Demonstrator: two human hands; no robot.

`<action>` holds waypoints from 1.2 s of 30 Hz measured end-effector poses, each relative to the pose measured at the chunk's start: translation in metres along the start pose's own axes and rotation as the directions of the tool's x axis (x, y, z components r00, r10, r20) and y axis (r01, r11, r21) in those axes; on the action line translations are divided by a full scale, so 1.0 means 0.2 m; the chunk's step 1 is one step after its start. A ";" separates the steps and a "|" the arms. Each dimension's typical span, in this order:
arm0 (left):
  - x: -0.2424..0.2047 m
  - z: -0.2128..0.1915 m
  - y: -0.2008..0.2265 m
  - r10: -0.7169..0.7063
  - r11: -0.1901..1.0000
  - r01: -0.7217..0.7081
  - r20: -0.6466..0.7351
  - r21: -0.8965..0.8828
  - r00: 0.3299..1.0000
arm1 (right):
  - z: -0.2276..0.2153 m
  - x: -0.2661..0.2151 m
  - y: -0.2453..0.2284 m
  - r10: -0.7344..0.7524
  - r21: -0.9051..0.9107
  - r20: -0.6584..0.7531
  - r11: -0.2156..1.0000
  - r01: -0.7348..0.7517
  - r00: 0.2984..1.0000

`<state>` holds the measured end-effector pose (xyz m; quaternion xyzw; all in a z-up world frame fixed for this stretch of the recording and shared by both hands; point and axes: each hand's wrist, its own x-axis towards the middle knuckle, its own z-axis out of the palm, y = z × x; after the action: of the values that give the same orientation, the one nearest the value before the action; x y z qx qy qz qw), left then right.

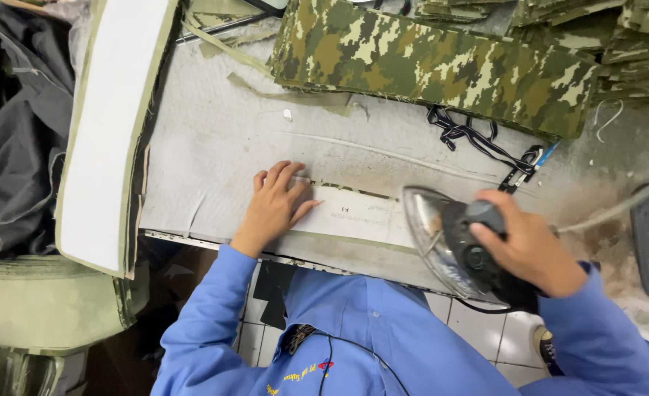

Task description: The person irons a rectangular piece of light-colored fabric on a workbench using a steam iron. They repeatedly smooth the fabric, lift it to check the underside, and press it down again to ensure it is flat. The workspace contains stacks of camouflage-patterned fabric and various sewing tools.

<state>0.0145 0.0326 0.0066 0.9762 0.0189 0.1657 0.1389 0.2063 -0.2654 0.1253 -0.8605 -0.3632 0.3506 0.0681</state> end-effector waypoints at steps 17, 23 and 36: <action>-0.14 0.13 0.17 -0.710 0.704 0.694 -0.141 -0.150 0.690 | 0.00 -0.35 1.19 0.199 -0.226 -0.878 0.628 -0.744 0.435; -0.13 0.17 0.21 -0.855 0.517 0.813 -0.117 -0.267 0.505 | 0.53 0.05 0.63 0.079 0.075 -0.800 0.997 -0.031 0.595; -0.05 0.07 0.21 -0.840 0.525 0.535 -0.300 -0.662 0.452 | 0.36 0.23 0.73 0.287 0.394 -0.824 0.910 0.130 0.488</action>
<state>0.0093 -0.0129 0.0017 0.7032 0.4292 0.3843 0.4167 0.2661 -0.3509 -0.0086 -0.9001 -0.1568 -0.0614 0.4019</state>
